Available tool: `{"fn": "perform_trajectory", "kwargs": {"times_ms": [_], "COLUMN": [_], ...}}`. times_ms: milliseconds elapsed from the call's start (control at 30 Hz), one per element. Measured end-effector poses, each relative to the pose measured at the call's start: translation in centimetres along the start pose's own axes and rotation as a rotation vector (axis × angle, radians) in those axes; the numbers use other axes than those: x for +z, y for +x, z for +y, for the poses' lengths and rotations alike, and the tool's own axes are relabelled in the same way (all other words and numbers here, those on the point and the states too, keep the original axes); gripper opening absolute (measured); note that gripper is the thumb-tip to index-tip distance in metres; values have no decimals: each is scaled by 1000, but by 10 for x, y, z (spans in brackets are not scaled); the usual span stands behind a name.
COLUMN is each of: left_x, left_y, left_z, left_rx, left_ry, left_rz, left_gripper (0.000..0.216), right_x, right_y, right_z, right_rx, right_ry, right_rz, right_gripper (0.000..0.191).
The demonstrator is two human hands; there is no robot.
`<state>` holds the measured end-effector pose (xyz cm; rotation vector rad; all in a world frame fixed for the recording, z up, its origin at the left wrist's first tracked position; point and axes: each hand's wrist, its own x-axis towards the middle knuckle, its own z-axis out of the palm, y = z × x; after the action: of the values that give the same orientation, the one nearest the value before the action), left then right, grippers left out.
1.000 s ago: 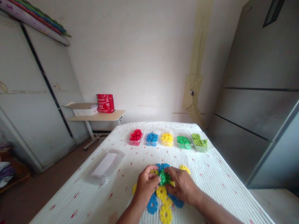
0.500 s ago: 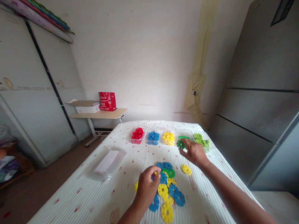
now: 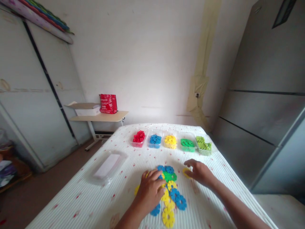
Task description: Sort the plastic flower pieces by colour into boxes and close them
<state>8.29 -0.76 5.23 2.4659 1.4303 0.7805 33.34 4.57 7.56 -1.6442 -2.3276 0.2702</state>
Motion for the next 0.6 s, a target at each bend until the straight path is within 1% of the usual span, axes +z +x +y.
{"fn": "perform_trajectory", "kwargs": {"times_ms": [67, 100, 233, 300, 467, 600], "left_x": [-2, -3, -6, -7, -7, -7], "left_y": [1, 1, 3, 3, 2, 0], "left_z": [-8, -12, -26, -32, -44, -50], "left_rx": [-29, -47, -116, -144, -253, -371], "left_ry": [9, 13, 36, 58, 106, 147], "left_rz": [21, 32, 68, 78, 94, 115], "left_gripper": [24, 24, 24, 22, 22, 18], "right_x": [6, 10, 19, 20, 15, -1], "right_y": [-2, -1, 6, 9, 14, 27], "right_z": [0, 1, 2, 3, -7, -30], "right_rx": [48, 72, 102, 103, 88, 8], "right_ry": [-18, -34, -69, -73, -128, -230], "right_rz": [-31, -46, -111, -120, -129, -38], "right_gripper": [41, 43, 26, 23, 19, 26]}}
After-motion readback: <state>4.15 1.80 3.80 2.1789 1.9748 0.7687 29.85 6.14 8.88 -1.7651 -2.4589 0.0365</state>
